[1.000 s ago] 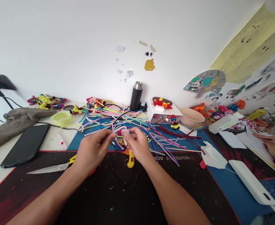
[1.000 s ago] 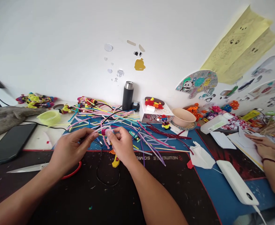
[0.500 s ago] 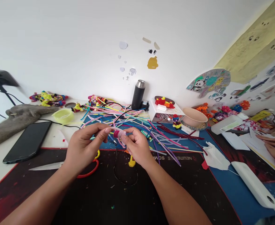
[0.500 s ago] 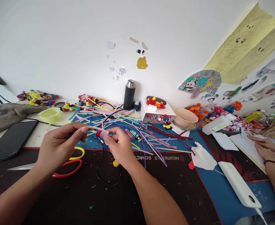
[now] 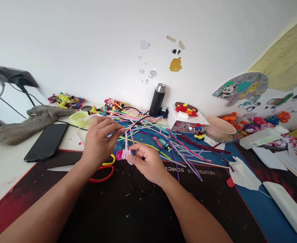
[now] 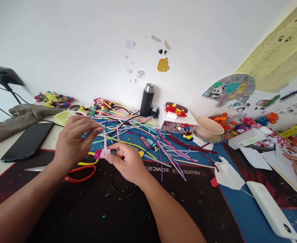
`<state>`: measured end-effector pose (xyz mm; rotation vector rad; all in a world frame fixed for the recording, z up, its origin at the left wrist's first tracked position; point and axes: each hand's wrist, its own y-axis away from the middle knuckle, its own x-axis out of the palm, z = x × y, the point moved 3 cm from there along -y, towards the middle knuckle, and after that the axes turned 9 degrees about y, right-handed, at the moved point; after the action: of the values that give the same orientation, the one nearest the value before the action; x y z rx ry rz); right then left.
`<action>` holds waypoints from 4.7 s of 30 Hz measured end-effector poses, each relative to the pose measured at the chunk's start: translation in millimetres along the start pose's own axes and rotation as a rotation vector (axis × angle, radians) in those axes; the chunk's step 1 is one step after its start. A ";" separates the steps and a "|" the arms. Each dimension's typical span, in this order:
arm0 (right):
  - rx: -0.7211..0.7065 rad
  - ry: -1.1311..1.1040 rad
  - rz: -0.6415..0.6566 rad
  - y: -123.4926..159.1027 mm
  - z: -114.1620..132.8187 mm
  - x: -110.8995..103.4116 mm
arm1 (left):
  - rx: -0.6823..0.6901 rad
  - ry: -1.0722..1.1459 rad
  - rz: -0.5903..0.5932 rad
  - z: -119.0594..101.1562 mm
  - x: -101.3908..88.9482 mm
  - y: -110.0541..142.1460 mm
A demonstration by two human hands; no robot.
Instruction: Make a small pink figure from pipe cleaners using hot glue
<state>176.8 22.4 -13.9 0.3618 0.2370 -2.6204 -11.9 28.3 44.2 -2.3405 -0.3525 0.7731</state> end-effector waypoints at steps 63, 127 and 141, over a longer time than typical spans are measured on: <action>-0.004 0.081 -0.088 -7.6 -10.4 -10.6 | -0.663 0.846 0.186 1.1 29.1 13.6; 0.128 -0.359 -0.169 -15.0 -12.3 -19.4 | -0.830 1.015 0.247 -6.7 38.9 21.2; 0.119 -0.357 -0.165 -14.1 -12.7 -17.9 | -0.788 0.938 0.352 1.6 34.9 19.5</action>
<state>187.9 45.4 -19.3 -0.0939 -0.0104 -2.8092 15.7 29.2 15.2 -3.2163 0.2299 -0.4914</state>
